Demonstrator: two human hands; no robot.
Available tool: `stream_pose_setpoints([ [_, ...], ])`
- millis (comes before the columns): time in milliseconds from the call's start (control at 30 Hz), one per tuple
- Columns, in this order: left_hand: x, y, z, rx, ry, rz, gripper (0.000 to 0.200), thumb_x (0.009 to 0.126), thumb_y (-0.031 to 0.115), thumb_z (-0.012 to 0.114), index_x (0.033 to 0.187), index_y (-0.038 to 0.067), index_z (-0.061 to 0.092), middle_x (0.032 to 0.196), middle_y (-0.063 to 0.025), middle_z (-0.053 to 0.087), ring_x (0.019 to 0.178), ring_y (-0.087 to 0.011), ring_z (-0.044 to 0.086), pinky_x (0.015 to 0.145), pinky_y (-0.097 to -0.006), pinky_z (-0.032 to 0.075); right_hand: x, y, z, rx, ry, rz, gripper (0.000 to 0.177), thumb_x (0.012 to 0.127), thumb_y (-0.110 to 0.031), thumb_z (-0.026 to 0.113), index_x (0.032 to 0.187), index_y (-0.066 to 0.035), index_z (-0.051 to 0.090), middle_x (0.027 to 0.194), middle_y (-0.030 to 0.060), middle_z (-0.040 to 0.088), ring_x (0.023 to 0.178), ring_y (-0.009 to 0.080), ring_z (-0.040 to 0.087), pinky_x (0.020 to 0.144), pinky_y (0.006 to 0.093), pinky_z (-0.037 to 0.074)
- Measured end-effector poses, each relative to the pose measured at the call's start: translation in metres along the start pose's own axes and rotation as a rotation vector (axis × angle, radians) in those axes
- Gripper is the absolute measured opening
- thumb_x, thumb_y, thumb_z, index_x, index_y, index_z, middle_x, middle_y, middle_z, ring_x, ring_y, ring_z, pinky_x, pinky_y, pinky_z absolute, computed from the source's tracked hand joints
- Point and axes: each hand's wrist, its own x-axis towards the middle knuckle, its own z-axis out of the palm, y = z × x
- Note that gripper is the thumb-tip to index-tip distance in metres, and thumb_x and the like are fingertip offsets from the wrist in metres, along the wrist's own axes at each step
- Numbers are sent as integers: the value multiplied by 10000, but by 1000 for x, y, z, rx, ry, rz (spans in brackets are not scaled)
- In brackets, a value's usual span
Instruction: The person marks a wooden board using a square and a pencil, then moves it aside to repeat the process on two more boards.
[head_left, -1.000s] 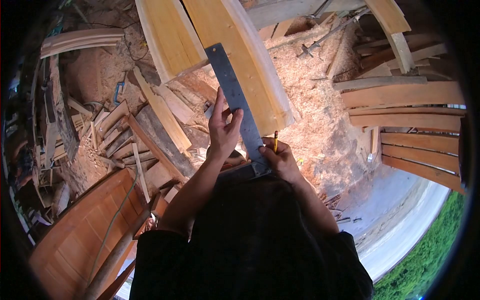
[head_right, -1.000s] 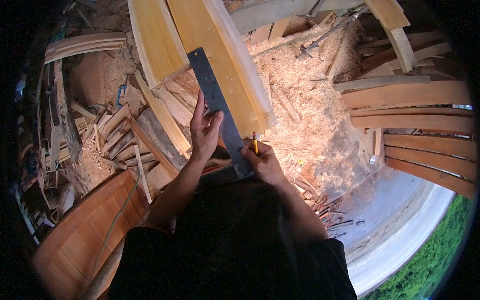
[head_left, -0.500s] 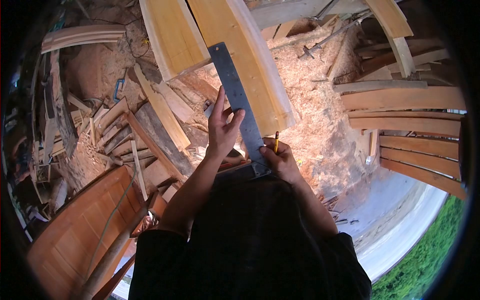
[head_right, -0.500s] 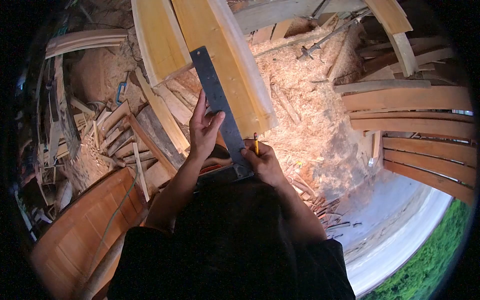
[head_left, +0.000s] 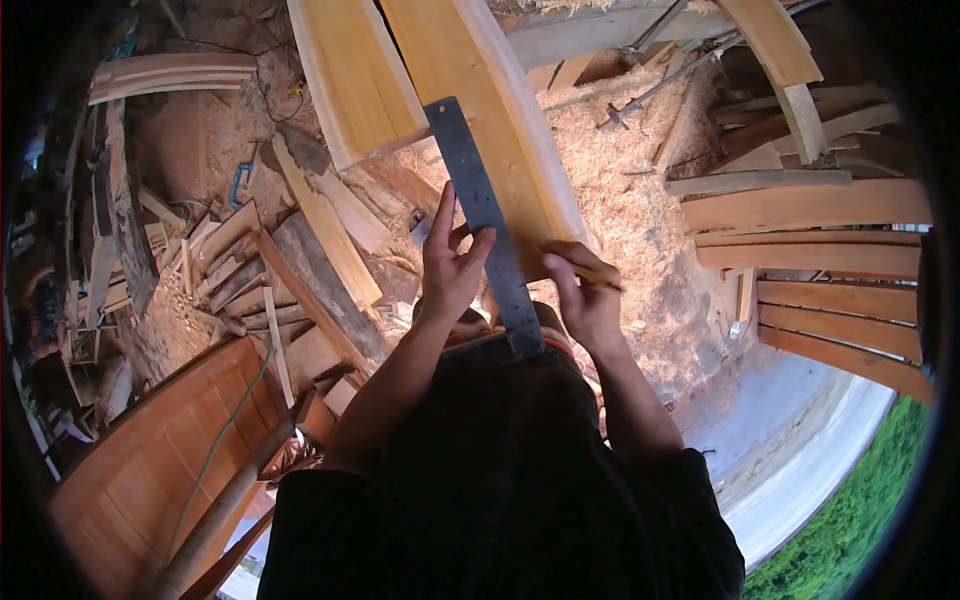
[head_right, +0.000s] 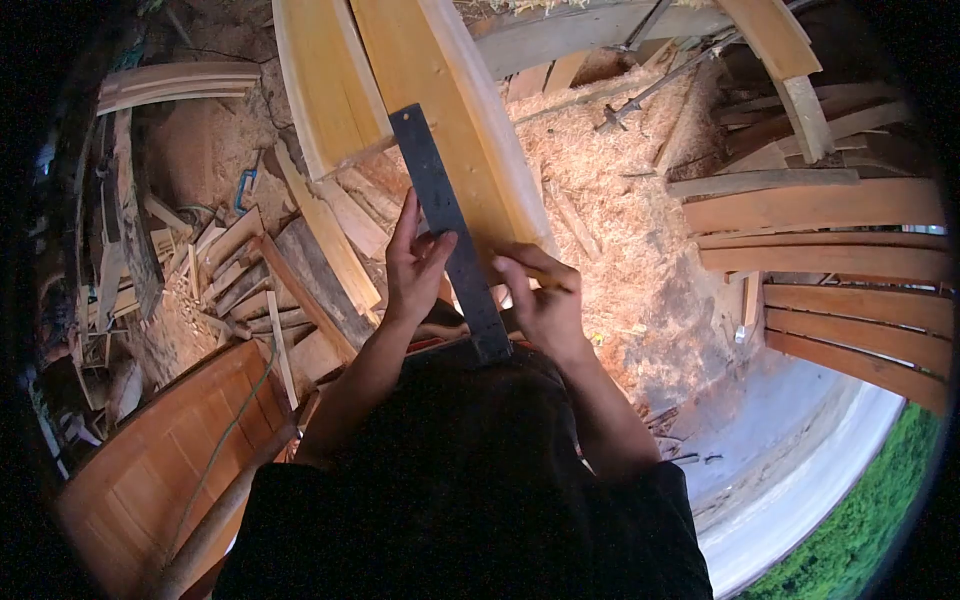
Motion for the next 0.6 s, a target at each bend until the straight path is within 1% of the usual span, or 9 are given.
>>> stream_pose_setpoints([
  [67, -2, 3, 0, 25, 6, -11, 809, 950, -41, 647, 1595, -35, 159, 1399, -144, 571, 1125, -168, 615, 908, -265, 537, 12, -6, 6, -157, -84, 59, 193, 970, -67, 642, 1121, 34, 705, 973, 171, 736, 881, 213, 721, 774, 324, 554],
  [167, 0, -1, -1, 42, 6, 19, 802, 948, -38, 653, 1591, -39, 174, 1392, -146, 577, 1129, -168, 619, 910, -265, 537, 26, -5, 15, -324, -81, -178, 204, 937, -57, 668, 1121, 18, 710, 961, 210, 727, 855, 292, 732, 737, 364, 566],
  [233, 0, -4, -2, 39, 0, 52, 797, 947, -31, 659, 1588, -42, 186, 1390, -148, 577, 1126, -165, 622, 907, -261, 538, 28, -4, 15, -274, -67, -176, 217, 882, -28, 694, 1096, -7, 721, 941, 222, 716, 834, 365, 705, 727, 407, 562],
  [267, -1, -5, -2, 48, -4, 33, 789, 951, -32, 650, 1589, -40, 186, 1421, -156, 549, 1160, -169, 607, 933, -271, 525, 27, -5, 14, -251, -61, -172, 230, 854, -13, 707, 1083, -20, 726, 931, 228, 711, 823, 401, 692, 722, 428, 560],
  [333, -2, -4, -2, 66, -12, -1, 775, 958, -34, 633, 1590, -38, 186, 1483, -172, 492, 1228, -176, 577, 986, -289, 498, 13, -12, 1, -325, -132, -146, 225, 854, -12, 708, 1078, -16, 725, 937, 226, 715, 827, 404, 692, 733, 436, 561],
  [367, -2, -3, -2, 50, -1, -16, 782, 953, -27, 646, 1588, -41, 190, 1457, -161, 518, 1189, -170, 592, 963, -282, 510, 4, -16, -5, -363, -166, -133, 223, 854, -11, 708, 1076, -14, 725, 940, 224, 716, 828, 406, 692, 738, 440, 561],
  [433, -2, 0, 0, 14, 32, -38, 797, 944, -14, 673, 1584, -46, 199, 1403, -138, 568, 1110, -158, 623, 918, -268, 534, -12, -13, -9, -339, -145, -155, 221, 857, -22, 707, 1076, -16, 728, 958, 224, 719, 838, 401, 694, 744, 441, 564],
  [467, -2, 1, 0, 22, 26, -27, 796, 945, -14, 672, 1584, -45, 200, 1410, -138, 562, 1115, -158, 622, 921, -270, 533, -16, -10, -10, -324, -135, -164, 220, 858, -27, 707, 1077, -17, 729, 967, 225, 720, 843, 399, 696, 747, 442, 565],
  [600, 1, 0, -2, 43, 4, 5, 797, 943, -16, 673, 1584, -45, 200, 1433, -143, 539, 1132, -161, 615, 924, -271, 531, 35, -7, 11, -374, -85, -239, 176, 866, -65, 701, 1037, -40, 734, 904, 222, 712, 811, 395, 700, 718, 443, 571],
])
